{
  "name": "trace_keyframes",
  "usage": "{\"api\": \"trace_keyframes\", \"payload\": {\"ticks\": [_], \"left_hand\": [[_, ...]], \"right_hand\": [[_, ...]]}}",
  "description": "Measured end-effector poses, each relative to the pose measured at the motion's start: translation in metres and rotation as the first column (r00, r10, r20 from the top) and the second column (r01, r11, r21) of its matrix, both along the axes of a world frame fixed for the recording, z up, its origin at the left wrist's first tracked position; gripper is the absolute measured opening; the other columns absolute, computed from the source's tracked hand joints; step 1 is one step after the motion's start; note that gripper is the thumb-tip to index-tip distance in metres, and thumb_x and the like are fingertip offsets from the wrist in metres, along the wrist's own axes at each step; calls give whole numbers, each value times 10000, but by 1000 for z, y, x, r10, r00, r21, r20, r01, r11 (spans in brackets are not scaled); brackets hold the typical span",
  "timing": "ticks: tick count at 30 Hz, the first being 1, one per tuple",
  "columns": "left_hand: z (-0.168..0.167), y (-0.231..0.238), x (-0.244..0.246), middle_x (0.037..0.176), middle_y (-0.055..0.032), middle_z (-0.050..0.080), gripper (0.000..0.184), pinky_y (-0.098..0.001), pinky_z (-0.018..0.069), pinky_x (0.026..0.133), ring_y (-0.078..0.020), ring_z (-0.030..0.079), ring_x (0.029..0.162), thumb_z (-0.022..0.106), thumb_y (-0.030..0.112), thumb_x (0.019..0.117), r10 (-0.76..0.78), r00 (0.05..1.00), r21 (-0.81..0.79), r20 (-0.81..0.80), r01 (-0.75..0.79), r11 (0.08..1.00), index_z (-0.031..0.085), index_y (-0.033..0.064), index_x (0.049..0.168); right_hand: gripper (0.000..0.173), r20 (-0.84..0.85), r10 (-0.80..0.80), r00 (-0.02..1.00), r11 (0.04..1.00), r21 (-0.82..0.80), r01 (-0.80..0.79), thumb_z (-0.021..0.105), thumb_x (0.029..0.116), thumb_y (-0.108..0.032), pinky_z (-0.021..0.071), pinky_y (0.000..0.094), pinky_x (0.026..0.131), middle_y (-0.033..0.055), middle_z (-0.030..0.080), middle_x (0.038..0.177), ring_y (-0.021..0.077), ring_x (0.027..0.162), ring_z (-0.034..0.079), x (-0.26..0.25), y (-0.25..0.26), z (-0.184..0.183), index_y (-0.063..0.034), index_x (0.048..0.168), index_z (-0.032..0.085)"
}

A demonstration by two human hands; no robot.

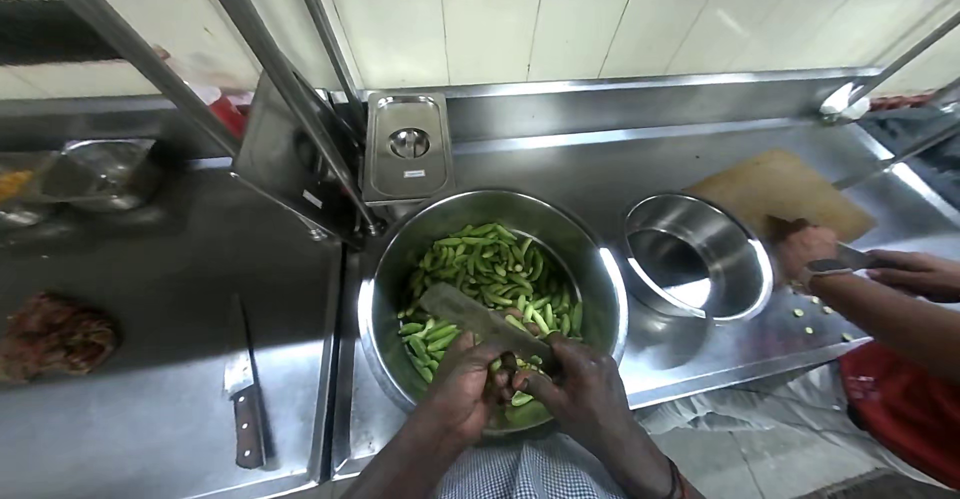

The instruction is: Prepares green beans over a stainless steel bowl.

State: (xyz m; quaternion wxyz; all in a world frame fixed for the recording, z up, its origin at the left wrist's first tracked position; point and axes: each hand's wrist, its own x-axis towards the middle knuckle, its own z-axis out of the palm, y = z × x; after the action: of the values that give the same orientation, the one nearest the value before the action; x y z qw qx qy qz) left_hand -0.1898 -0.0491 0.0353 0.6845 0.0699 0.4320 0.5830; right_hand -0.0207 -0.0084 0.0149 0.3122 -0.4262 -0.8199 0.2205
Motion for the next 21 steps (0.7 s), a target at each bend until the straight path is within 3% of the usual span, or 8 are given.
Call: {"api": "trace_keyframes", "payload": {"ticks": [2,4,7,9,13,17,21], "left_hand": [[-6,-1,-3,956,-134,639,221,-243,499,473,-122,529,523,565,49,1018,-4,962,124,-273,40,991,632,72,1227],[-13,-4,-8,976,-67,681,210,-260,539,493,-125,573,540,666,57,944,34,828,255,-559,133,958,711,109,1143],[-26,-9,-16,1103,45,710,358,-253,602,696,-79,675,826,747,178,890,182,494,371,-850,316,873,731,212,1246],[-30,-10,-18,1107,65,708,310,-249,606,800,-60,681,947,766,214,876,280,366,414,-887,366,833,729,184,1182],[-31,-11,-19,1090,36,698,120,-248,604,858,-76,674,1024,748,149,876,368,360,504,-857,440,743,718,161,991],[-30,-10,-18,1061,21,696,79,-228,603,826,-70,675,971,731,125,887,377,383,531,-843,488,693,717,123,964],[-29,-11,-17,988,48,702,56,-192,591,788,-32,667,898,743,174,891,389,367,530,-845,470,706,724,133,925]], "right_hand": [[576,-15,-23,1000,999,-30,23,538,932,-684,500,340,485,-23,570,640,109,543,567,4,3,1,-130,844,664],[585,-47,-51,998,997,-61,48,417,1010,-659,459,322,465,-39,512,606,94,515,518,8,8,2,-149,817,629],[427,-41,-35,999,965,-262,23,590,951,-588,511,317,534,-64,577,665,75,578,571,15,13,9,-169,908,658],[396,-69,3,998,898,-439,-33,706,887,-543,561,321,628,-59,650,757,80,674,636,15,13,18,-165,999,673],[383,-113,60,992,816,-566,-114,766,850,-523,555,320,638,-49,657,762,89,680,636,12,12,21,-173,982,681],[384,-108,81,991,803,-581,-130,768,847,-536,525,305,603,-50,622,719,81,637,598,9,10,21,-173,932,677],[375,-88,112,990,798,-585,-142,702,906,-542,490,293,563,-49,582,673,78,591,563,8,7,21,-170,896,666]]}}
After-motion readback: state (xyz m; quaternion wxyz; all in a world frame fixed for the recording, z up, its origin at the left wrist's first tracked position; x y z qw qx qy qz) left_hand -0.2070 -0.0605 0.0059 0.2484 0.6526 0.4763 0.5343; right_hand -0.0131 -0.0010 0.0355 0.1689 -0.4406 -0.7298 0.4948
